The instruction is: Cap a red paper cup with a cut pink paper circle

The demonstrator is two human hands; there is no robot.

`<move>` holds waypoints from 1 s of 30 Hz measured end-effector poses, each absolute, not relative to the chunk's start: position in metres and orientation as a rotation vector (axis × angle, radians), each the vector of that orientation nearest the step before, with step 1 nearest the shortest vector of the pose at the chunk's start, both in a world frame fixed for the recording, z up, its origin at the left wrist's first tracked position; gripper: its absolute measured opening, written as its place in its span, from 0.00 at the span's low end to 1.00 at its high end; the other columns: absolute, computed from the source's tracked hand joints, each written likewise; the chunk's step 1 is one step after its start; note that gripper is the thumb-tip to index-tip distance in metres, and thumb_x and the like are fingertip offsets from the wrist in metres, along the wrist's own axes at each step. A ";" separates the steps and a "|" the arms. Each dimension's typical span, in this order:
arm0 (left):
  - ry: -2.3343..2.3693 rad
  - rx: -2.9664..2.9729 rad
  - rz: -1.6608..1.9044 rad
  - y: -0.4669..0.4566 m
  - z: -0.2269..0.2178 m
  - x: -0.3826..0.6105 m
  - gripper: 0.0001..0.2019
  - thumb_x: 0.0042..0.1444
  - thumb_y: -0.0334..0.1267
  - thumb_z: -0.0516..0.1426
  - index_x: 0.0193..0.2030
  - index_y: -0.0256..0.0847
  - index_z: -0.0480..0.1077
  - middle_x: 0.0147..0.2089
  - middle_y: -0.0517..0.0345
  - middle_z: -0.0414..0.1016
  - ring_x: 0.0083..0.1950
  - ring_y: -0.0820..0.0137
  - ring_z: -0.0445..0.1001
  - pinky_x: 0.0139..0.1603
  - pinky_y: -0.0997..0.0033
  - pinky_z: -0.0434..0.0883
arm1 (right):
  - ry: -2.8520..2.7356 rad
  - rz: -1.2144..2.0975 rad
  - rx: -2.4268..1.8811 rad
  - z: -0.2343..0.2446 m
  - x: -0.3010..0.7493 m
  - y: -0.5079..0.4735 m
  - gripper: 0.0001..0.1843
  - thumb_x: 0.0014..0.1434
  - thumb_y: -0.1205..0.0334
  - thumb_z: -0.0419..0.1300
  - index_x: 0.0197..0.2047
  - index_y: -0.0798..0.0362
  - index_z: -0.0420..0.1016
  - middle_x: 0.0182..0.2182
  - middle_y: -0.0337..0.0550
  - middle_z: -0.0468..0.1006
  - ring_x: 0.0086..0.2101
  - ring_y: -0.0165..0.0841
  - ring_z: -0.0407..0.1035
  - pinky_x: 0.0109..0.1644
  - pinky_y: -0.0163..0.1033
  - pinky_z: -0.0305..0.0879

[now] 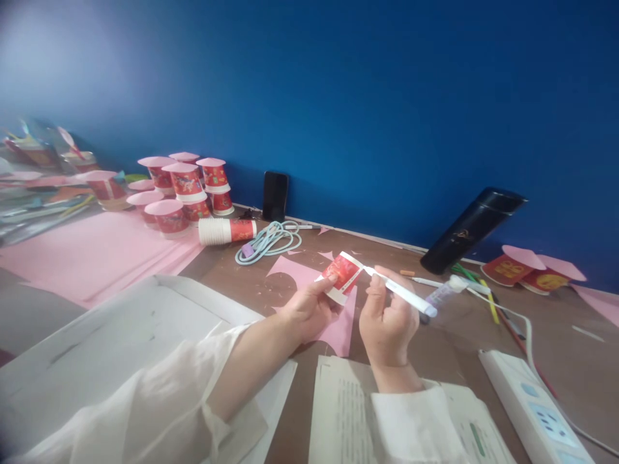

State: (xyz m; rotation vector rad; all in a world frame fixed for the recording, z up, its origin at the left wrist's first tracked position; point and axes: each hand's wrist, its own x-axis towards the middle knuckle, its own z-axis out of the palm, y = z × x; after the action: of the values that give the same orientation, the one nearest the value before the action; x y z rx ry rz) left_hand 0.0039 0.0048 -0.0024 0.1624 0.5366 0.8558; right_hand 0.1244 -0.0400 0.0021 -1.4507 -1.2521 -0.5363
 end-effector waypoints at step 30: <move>0.525 0.190 0.861 0.006 -0.004 0.004 0.11 0.47 0.31 0.67 0.38 0.39 0.74 0.43 0.54 0.77 0.40 0.70 0.73 0.43 0.70 0.67 | -1.403 -0.587 -1.460 0.000 0.122 -0.039 0.14 0.67 0.55 0.54 0.40 0.54 0.77 0.26 0.45 0.77 0.30 0.39 0.74 0.38 0.43 0.68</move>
State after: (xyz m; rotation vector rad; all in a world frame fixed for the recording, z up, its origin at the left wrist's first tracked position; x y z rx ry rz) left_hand 0.0037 0.0056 -0.0043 0.1900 0.5252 0.8608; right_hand 0.1218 -0.0389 -0.0004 -1.4599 -1.4034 -0.5866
